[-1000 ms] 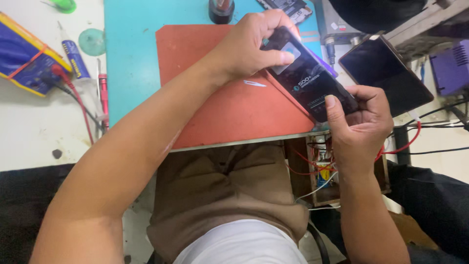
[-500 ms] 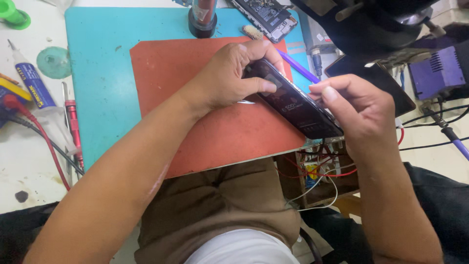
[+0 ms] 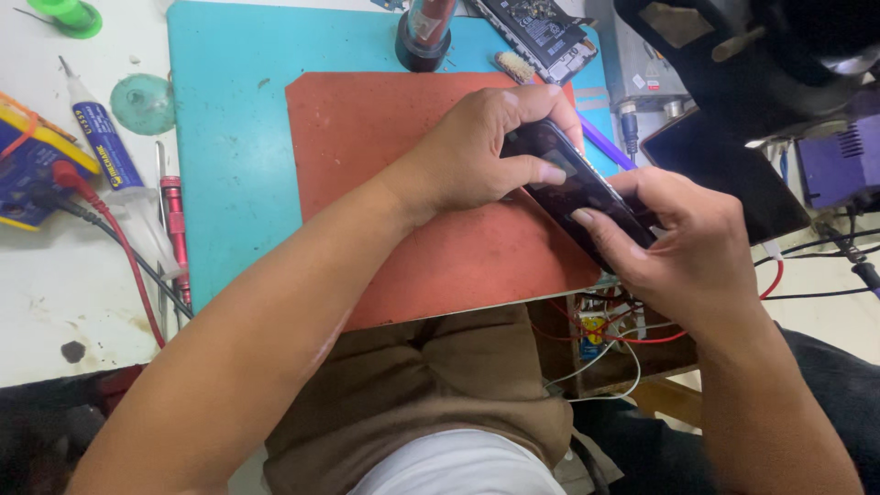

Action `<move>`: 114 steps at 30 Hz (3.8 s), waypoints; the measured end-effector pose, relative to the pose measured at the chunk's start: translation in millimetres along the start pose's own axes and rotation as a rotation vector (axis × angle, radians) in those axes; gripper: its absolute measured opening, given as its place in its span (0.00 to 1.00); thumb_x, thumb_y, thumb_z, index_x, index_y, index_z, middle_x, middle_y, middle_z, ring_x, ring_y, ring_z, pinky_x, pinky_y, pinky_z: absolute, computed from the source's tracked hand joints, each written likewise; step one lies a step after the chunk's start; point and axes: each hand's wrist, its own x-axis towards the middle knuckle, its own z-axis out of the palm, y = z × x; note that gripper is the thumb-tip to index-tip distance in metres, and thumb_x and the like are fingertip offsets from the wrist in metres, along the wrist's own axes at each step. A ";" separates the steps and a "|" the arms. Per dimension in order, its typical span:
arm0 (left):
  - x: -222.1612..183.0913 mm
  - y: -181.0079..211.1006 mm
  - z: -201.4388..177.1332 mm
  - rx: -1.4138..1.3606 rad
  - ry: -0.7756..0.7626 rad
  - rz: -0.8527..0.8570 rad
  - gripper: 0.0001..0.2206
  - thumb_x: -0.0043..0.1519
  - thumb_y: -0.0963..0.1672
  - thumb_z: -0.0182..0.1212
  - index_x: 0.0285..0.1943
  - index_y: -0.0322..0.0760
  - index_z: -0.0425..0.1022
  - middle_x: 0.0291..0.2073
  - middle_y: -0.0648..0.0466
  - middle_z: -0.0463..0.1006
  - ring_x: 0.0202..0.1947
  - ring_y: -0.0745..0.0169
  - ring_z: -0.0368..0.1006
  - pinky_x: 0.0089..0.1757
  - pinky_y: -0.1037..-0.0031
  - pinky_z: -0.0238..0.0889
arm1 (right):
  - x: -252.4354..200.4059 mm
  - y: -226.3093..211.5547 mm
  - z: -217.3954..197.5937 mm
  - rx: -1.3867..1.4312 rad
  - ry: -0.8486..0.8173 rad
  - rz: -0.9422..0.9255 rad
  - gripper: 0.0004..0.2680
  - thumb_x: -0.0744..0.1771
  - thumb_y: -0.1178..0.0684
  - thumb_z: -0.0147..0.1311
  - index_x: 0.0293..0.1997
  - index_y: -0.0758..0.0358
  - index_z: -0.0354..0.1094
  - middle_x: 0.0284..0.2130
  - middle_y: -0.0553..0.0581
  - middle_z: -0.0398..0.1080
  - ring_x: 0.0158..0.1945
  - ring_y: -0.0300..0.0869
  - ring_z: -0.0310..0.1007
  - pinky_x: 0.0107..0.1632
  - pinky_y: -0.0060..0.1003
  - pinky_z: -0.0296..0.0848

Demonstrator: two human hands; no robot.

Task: The person applies a screen protector to a smartphone, then disassembles the device to access the internal components. They reconnect a ribbon cable to the motherboard and reassemble the phone, testing the screen functionality by powering it on.

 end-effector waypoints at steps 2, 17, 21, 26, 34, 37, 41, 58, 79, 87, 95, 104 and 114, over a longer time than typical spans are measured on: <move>0.1 0.3 0.4 -0.007 0.003 0.114 0.15 0.59 0.37 0.71 0.53 0.38 0.77 0.47 0.55 0.81 0.50 0.68 0.76 0.54 0.73 0.70 | -1.7 -2.2 -1.5 -0.008 0.017 0.037 0.08 0.65 0.58 0.67 0.42 0.71 0.75 0.27 0.53 0.73 0.27 0.34 0.69 0.31 0.29 0.66; -4.8 24.6 9.9 -0.998 0.112 -0.339 0.30 0.67 0.54 0.63 0.65 0.23 0.70 0.52 0.42 0.80 0.52 0.54 0.79 0.56 0.62 0.75 | 1.6 -11.7 59.5 1.325 0.289 0.234 0.07 0.69 0.65 0.58 0.53 0.71 0.69 0.47 0.61 0.76 0.48 0.38 0.77 0.57 0.34 0.75; -4.1 29.0 12.5 -1.013 0.058 -0.365 0.33 0.65 0.59 0.54 0.66 0.29 0.69 0.54 0.45 0.78 0.54 0.58 0.78 0.55 0.62 0.74 | 13.1 -13.2 66.8 1.429 0.325 0.256 0.08 0.68 0.65 0.59 0.50 0.67 0.64 0.47 0.63 0.76 0.49 0.40 0.78 0.57 0.37 0.76; -4.2 25.9 15.1 -0.995 0.114 -0.365 0.34 0.67 0.59 0.54 0.67 0.26 0.70 0.56 0.43 0.77 0.55 0.56 0.76 0.55 0.63 0.73 | 15.3 -9.1 73.9 1.455 0.352 0.241 0.10 0.68 0.67 0.59 0.48 0.66 0.60 0.48 0.64 0.75 0.51 0.41 0.77 0.58 0.37 0.76; -3.4 35.2 11.8 -0.930 0.090 -0.404 0.37 0.66 0.61 0.52 0.70 0.27 0.65 0.57 0.41 0.76 0.57 0.54 0.76 0.57 0.62 0.74 | 15.3 3.2 84.6 0.910 0.482 0.143 0.19 0.66 0.58 0.70 0.53 0.63 0.56 0.46 0.53 0.65 0.45 0.35 0.63 0.52 0.29 0.68; -1.6 41.6 11.2 -0.895 0.051 -0.445 0.38 0.63 0.62 0.51 0.70 0.30 0.63 0.58 0.42 0.75 0.57 0.53 0.77 0.52 0.60 0.76 | 9.4 10.7 77.8 0.484 0.566 0.073 0.27 0.64 0.51 0.77 0.58 0.65 0.52 0.46 0.52 0.60 0.47 0.36 0.59 0.53 0.30 0.63; -0.8 46.7 16.6 -0.891 0.017 -0.431 0.40 0.65 0.63 0.50 0.73 0.28 0.62 0.61 0.39 0.74 0.59 0.49 0.75 0.54 0.58 0.75 | 4.9 14.2 67.8 0.316 0.569 0.002 0.32 0.63 0.46 0.77 0.65 0.65 0.51 0.53 0.56 0.58 0.57 0.40 0.58 0.59 0.37 0.63; -4.6 35.6 20.0 -0.904 0.027 -0.501 0.36 0.66 0.61 0.49 0.71 0.31 0.61 0.57 0.43 0.74 0.58 0.48 0.74 0.56 0.49 0.75 | 49.0 16.2 24.2 0.503 0.595 -0.298 0.07 0.69 0.60 0.64 0.50 0.66 0.72 0.45 0.58 0.76 0.48 0.45 0.78 0.54 0.38 0.75; 0.3 47.1 19.2 -0.811 0.006 -0.463 0.18 0.71 0.40 0.55 0.69 0.25 0.65 0.62 0.36 0.74 0.59 0.46 0.76 0.60 0.57 0.72 | -29.2 -15.2 71.3 0.038 0.602 -0.347 0.06 0.63 0.57 0.68 0.40 0.51 0.76 0.46 0.47 0.68 0.54 0.48 0.66 0.56 0.45 0.58; 4.5 54.7 19.0 -0.871 -0.047 -0.509 0.20 0.70 0.42 0.56 0.69 0.25 0.64 0.62 0.34 0.73 0.60 0.42 0.75 0.56 0.50 0.74 | -31.9 -0.6 57.4 0.958 0.592 0.073 0.06 0.71 0.61 0.53 0.54 0.63 0.63 0.47 0.50 0.67 0.49 0.33 0.68 0.53 0.26 0.69; 1.6 52.5 14.7 -0.881 0.003 -0.508 0.22 0.69 0.46 0.59 0.65 0.21 0.66 0.58 0.32 0.75 0.56 0.29 0.76 0.54 0.39 0.73 | -14.7 17.3 66.4 1.423 0.519 0.169 0.02 0.73 0.60 0.49 0.49 0.66 0.66 0.31 0.49 0.68 0.33 0.31 0.66 0.39 0.26 0.66; -3.4 40.5 13.8 -0.995 -0.018 -0.553 0.21 0.67 0.46 0.63 0.61 0.22 0.68 0.53 0.42 0.77 0.47 0.37 0.79 0.46 0.40 0.75 | -15.4 11.0 65.4 1.695 0.378 0.103 0.03 0.71 0.60 0.50 0.47 0.64 0.67 0.33 0.50 0.72 0.33 0.31 0.71 0.32 0.28 0.72; -3.0 25.5 14.2 -0.964 -0.004 -0.592 0.21 0.69 0.47 0.65 0.63 0.25 0.67 0.53 0.44 0.75 0.50 0.47 0.77 0.51 0.54 0.74 | -10.7 24.6 62.9 1.761 0.187 0.206 0.03 0.70 0.58 0.53 0.43 0.66 0.71 0.27 0.51 0.72 0.28 0.32 0.69 0.32 0.27 0.70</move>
